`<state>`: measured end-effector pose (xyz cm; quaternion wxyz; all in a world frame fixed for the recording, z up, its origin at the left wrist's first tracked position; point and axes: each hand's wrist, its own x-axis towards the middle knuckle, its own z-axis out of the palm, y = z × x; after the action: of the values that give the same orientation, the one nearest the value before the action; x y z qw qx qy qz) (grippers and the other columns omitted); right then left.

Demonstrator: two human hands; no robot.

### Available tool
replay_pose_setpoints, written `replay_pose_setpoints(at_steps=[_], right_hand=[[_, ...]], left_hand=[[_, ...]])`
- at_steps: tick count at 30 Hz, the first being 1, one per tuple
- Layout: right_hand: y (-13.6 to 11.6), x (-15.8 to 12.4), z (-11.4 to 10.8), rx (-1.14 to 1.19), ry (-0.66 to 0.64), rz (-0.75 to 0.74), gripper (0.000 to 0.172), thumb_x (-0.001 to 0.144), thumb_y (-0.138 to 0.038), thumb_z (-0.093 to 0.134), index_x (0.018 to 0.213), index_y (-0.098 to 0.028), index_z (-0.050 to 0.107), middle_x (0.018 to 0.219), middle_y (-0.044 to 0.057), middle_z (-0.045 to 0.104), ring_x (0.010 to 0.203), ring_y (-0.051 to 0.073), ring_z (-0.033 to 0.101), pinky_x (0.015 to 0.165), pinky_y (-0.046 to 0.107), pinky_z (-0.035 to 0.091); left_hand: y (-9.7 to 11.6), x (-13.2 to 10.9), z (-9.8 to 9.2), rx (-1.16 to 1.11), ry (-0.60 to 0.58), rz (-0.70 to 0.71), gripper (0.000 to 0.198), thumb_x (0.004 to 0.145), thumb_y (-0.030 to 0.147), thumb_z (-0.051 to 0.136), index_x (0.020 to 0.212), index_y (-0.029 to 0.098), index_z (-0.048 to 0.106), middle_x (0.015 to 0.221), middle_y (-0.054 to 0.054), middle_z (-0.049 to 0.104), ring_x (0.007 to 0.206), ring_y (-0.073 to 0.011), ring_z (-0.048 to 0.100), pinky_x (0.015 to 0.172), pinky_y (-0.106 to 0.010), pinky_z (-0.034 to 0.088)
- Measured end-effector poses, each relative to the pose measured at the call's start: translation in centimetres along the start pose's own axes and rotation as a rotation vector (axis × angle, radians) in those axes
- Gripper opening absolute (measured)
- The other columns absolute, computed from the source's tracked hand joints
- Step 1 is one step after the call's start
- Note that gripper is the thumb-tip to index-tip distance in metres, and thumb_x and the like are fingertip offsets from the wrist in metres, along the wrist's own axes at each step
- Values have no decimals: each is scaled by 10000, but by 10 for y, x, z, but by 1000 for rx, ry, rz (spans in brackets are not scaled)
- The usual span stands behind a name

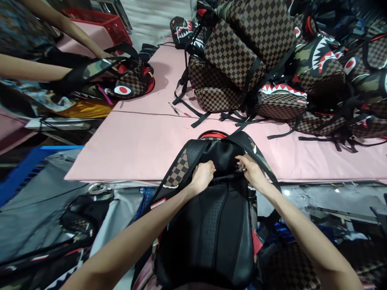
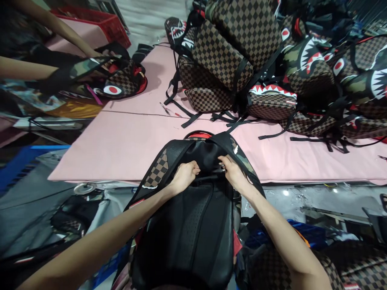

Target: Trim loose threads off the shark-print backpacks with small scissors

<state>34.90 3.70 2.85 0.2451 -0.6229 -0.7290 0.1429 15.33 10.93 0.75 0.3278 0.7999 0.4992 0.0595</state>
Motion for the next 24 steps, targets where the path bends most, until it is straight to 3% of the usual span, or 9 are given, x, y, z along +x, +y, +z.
replay_pose_setpoints(at_steps=[2, 4, 9, 14, 19, 21, 22, 24], right_hand=[[0, 15, -5, -188, -28, 46, 319, 806, -142, 503, 1123, -178, 506, 1000, 86, 568, 932, 218, 531, 819, 351, 421], [-4, 25, -8, -318, -95, 15, 319, 780, -256, 603, 1073, -168, 513, 972, 91, 568, 921, 242, 512, 803, 360, 406], [-19, 33, -4, -451, -219, -136, 69, 819, -221, 576, 873, -183, 553, 888, 67, 564, 864, 226, 486, 739, 330, 349], [-21, 37, 10, -520, -291, -225, 72, 836, -250, 575, 850, -179, 578, 887, 65, 569, 865, 215, 490, 730, 332, 324], [-21, 36, 13, -556, -321, -177, 120, 878, -234, 502, 830, -170, 591, 871, 69, 583, 863, 209, 506, 739, 326, 331], [-20, 35, 10, -530, -320, -111, 132, 886, -245, 490, 857, -169, 594, 879, 64, 590, 847, 200, 517, 723, 310, 340], [-20, 35, 8, -511, -316, -74, 131, 884, -254, 495, 877, -169, 595, 886, 62, 594, 841, 195, 522, 714, 301, 346], [-19, 36, 6, -478, -303, -22, 134, 871, -269, 520, 909, -167, 598, 903, 63, 599, 849, 194, 530, 705, 287, 355]], left_hand=[[3, -2, 0, -20, -5, -40, 119, 807, 130, 460, 796, 167, 572, 730, -44, 648, 667, -155, 595, 586, -240, 359], [6, -3, -1, -17, -28, -27, 145, 788, 79, 448, 795, 162, 567, 717, -46, 642, 666, -158, 596, 586, -244, 355], [9, -7, -4, -39, -34, 10, 109, 803, 94, 467, 808, 152, 559, 755, -59, 638, 721, -170, 606, 616, -248, 369], [7, -5, -1, 6, 14, 63, 104, 813, 99, 468, 754, 152, 535, 766, -55, 609, 711, -164, 589, 618, -258, 371], [8, -8, -3, -31, 91, 88, 118, 819, 102, 467, 771, 143, 566, 803, -57, 601, 737, -172, 582, 671, -286, 418], [8, -20, -9, -115, 121, 235, 148, 836, 149, 481, 748, 152, 600, 897, -67, 610, 895, -189, 577, 789, -304, 431], [7, -27, -13, -154, 62, 380, 172, 840, 177, 496, 723, 168, 621, 945, -59, 616, 993, -195, 552, 866, -311, 414], [4, -38, -21, -174, -187, 709, 214, 844, 210, 514, 686, 212, 657, 1010, -11, 630, 1130, -187, 484, 975, -306, 354]])
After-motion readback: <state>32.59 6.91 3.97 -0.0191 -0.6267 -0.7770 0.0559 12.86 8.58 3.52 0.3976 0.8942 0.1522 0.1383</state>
